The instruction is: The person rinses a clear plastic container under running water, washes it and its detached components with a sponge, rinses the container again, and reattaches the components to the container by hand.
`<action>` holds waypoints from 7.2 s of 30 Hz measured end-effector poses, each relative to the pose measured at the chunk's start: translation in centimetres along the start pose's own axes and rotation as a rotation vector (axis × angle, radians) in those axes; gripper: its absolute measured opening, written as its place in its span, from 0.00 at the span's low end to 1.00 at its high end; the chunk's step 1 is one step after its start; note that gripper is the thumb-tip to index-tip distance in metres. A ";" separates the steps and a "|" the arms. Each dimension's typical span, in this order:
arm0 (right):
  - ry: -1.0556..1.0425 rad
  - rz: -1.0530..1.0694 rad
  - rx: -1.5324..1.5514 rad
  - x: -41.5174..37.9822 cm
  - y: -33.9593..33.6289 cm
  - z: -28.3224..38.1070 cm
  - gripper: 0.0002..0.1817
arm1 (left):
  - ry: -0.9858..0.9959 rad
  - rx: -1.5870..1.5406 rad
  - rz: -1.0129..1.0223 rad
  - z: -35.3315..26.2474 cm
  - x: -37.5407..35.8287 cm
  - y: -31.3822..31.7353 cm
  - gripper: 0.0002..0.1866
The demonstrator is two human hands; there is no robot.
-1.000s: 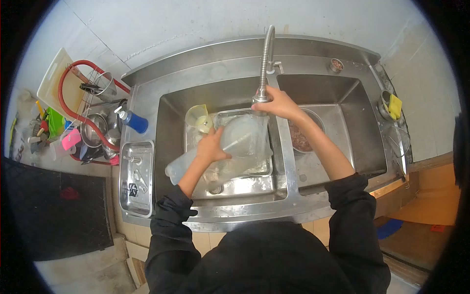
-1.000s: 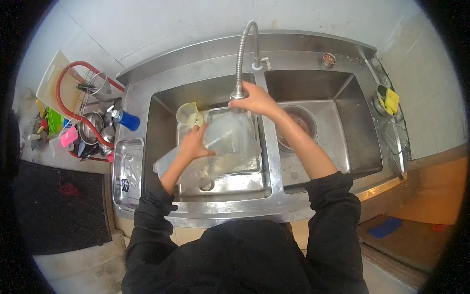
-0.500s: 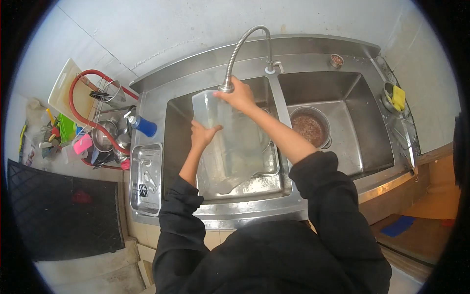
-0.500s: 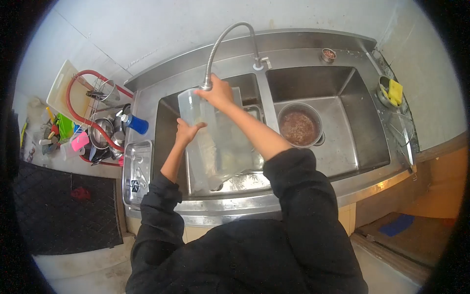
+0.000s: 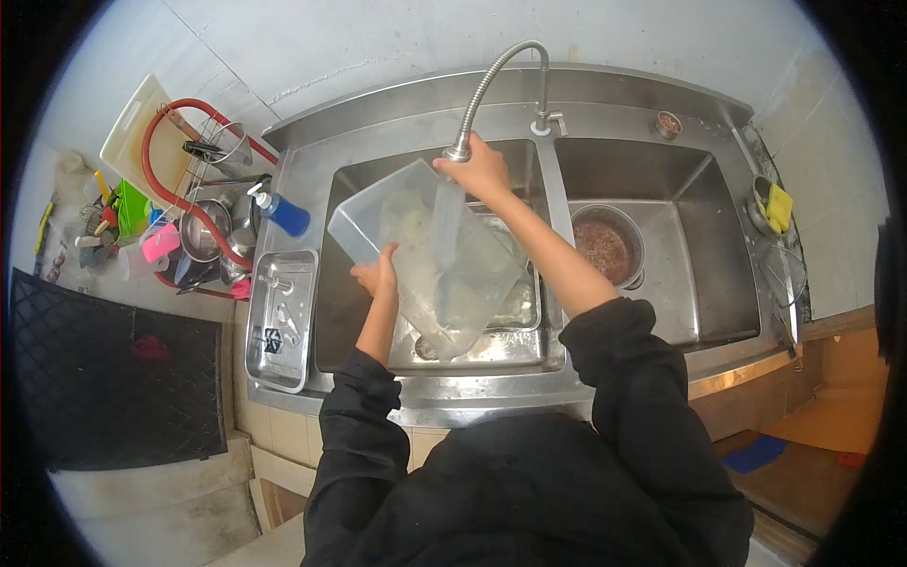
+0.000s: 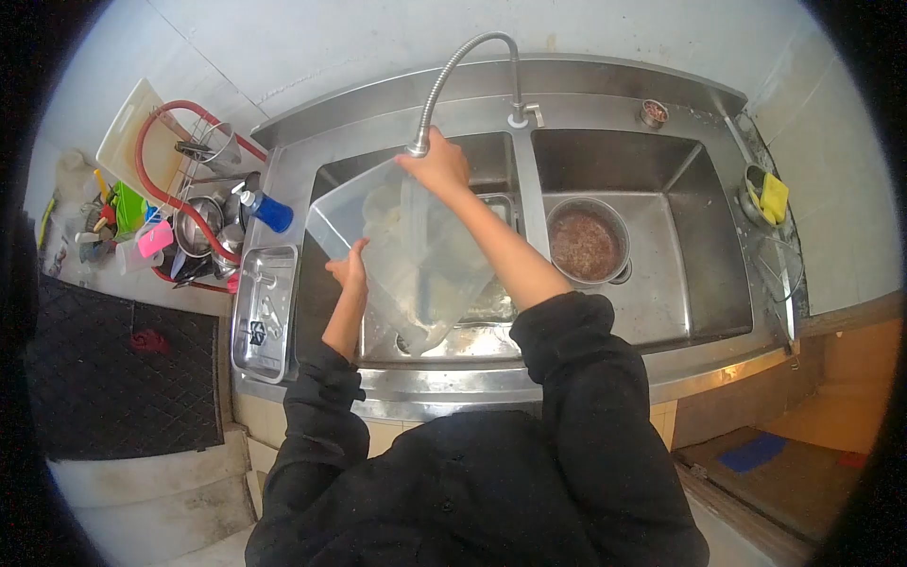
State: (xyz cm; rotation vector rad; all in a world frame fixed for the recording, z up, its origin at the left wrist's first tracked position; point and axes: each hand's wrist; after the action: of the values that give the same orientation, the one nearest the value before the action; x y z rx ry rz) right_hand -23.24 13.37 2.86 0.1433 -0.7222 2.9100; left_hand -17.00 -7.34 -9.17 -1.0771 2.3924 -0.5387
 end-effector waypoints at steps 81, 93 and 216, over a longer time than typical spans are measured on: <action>-0.811 0.602 -0.211 -14.1 -2.7 -7.9 0.11 | 1.155 0.120 0.312 3.3 -10.8 -10.4 0.58; -0.164 -0.049 0.171 -4.9 -5.9 -4.9 0.25 | 1.124 0.089 0.239 4.5 -11.5 -7.4 0.55; -1.612 1.066 0.327 -31.9 10.0 22.4 0.14 | 0.235 -0.545 -0.028 14.0 -15.5 -49.3 0.29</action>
State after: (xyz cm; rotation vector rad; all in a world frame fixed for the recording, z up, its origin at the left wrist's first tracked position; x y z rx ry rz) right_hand 7.90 -9.51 13.95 3.1111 -0.3637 3.0199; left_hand 28.98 -28.03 8.83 -1.3268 2.8233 -0.0067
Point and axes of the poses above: each hand's wrist, its own x-axis towards the middle knuckle, its own y-axis out of the palm, z = x × y, and after that the axes turned 3 degrees about -y, right-handed
